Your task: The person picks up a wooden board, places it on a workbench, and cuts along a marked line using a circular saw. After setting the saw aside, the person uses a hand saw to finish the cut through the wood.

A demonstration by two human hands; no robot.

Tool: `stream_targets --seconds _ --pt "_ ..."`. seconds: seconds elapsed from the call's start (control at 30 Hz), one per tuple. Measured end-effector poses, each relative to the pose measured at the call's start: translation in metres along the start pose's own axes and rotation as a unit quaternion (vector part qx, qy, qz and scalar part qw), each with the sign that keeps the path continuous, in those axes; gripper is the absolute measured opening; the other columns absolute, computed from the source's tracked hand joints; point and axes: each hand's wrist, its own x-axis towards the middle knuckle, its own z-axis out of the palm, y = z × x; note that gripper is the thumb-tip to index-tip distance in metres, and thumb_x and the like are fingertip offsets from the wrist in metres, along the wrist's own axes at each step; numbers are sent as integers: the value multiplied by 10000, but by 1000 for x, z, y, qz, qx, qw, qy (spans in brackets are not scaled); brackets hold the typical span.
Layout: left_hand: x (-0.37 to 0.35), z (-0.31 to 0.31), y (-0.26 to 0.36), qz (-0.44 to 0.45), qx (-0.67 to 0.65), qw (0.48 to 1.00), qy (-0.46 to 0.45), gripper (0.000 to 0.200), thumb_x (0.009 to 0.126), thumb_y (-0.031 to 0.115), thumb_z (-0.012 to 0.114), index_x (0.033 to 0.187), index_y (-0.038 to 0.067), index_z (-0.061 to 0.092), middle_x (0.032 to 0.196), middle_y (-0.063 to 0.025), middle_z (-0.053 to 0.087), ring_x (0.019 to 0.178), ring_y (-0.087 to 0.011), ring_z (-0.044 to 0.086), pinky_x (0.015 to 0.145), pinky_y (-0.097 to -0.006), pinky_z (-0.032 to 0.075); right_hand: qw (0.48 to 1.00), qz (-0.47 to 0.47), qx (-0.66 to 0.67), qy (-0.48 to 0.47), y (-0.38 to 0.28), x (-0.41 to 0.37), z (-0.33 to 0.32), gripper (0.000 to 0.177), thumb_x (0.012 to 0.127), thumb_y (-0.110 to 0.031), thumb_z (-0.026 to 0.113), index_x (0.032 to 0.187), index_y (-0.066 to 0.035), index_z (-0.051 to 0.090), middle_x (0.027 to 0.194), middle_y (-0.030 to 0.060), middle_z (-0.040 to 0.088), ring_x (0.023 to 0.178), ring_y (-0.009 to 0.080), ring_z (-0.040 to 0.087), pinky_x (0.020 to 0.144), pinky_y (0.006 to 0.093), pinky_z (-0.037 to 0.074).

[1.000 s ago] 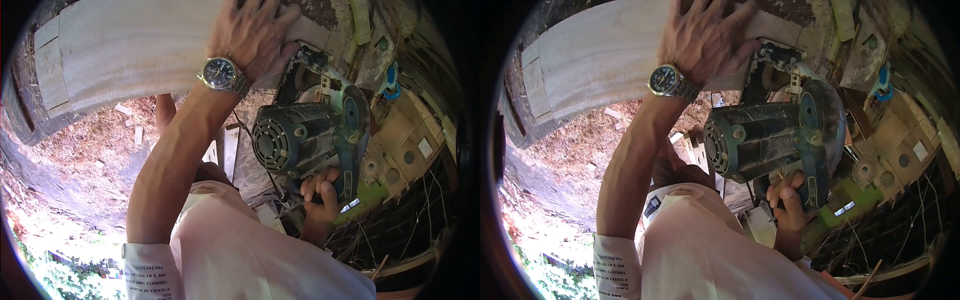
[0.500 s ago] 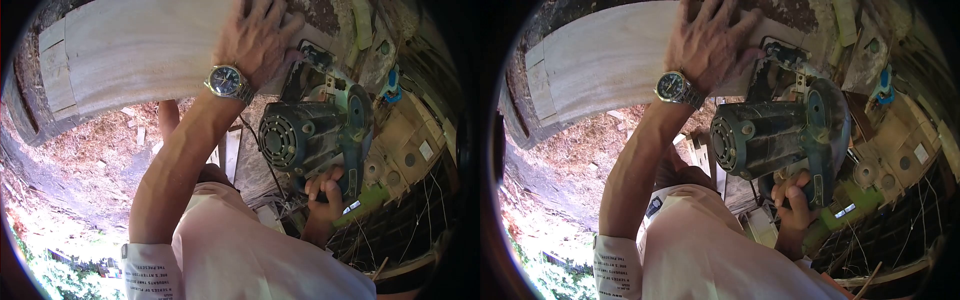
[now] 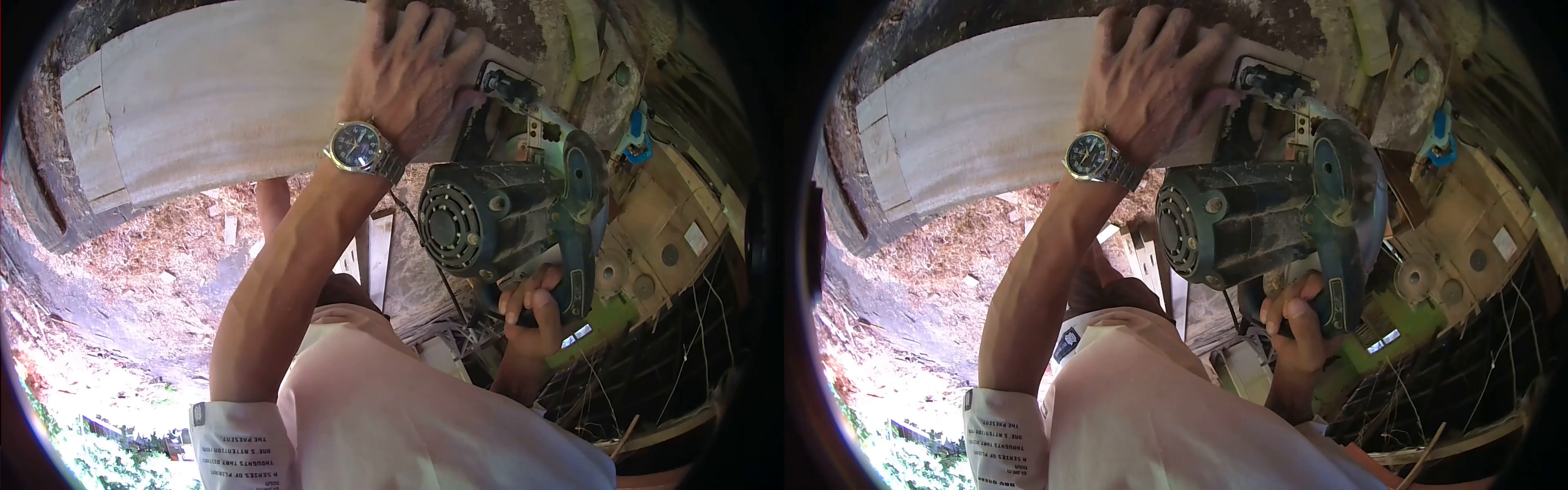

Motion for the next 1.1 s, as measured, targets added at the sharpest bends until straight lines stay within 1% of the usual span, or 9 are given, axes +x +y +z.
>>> stream_targets --seconds 0.13,0.23,0.33,0.53,0.73,0.83,0.93,1.03,1.1 --pt "2 -4 0 -12 -26 999 -33 599 813 445 691 1300 129 546 1178 -96 560 1171 -264 494 1096 -567 294 1000 -10 5 -1 3 2 -3 238 816 78 488 1046 23 455 787 113 495 513 176 505 556 361 487" --pt "-3 3 2 -5 51 998 -37 641 814 570 701 1340 233 558 1300 -66 580 1247 -267 499 1099 -575 270 1000 -15 7 12 2 4 0 256 807 81 479 1056 28 452 800 118 496 504 175 498 547 366 488" --pt "-4 1 3 7 62 998 -12 543 866 543 652 1312 242 572 1213 -50 603 1159 -244 526 1057 -534 314 1000 -15 -1 3 0 4 -1 267 803 78 481 1062 23 458 801 114 497 496 173 491 543 362 483" --pt "-7 7 -1 -5 32 999 -27 554 861 538 661 1320 244 564 1216 -50 593 1171 -249 520 1069 -547 308 1000 -23 1 -6 -4 9 3 265 803 67 492 1062 13 469 808 117 507 495 170 488 544 355 477" --pt "-6 4 -2 -7 5 999 -42 553 859 520 665 1325 242 562 1217 -56 589 1179 -255 516 1080 -565 300 1000 -24 -5 -11 -7 12 5 269 804 103 475 1059 18 469 797 116 501 515 180 510 554 370 482" --pt "-5 7 -2 -6 -6 1000 -27 540 856 495 675 1320 238 569 1202 -60 589 1175 -263 519 1084 -570 299 999 4 -17 -27 -13 9 3 277 807 119 470 1064 14 467 802 118 500 531 188 525 576 378 484" --pt "-4 8 0 -8 10 1000 -19 541 851 487 684 1316 234 574 1191 -64 589 1165 -267 523 1079 -567 304 1000 14 7 -6 -1 -9 -5 270 819 107 484 1068 5 465 807 118 502 551 187 538 598 380 480" --pt "-5 9 0 -2 8 1000 -6 547 847 492 687 1317 234 577 1198 -71 590 1163 -269 525 1075 -563 307 1000 1 6 -24 10 -18 -15 234 832 49 528 1062 13 502 815 109 506 503 194 499 562 369 482" --pt "-4 3 2 8 25 1000 -3 553 846 502 685 1319 236 578 1205 -75 590 1167 -268 524 1075 -562 308 1000 11 12 -16 10 -20 -16 237 837 43 534 1071 14 504 812 104 499 511 197 503 572 373 482"
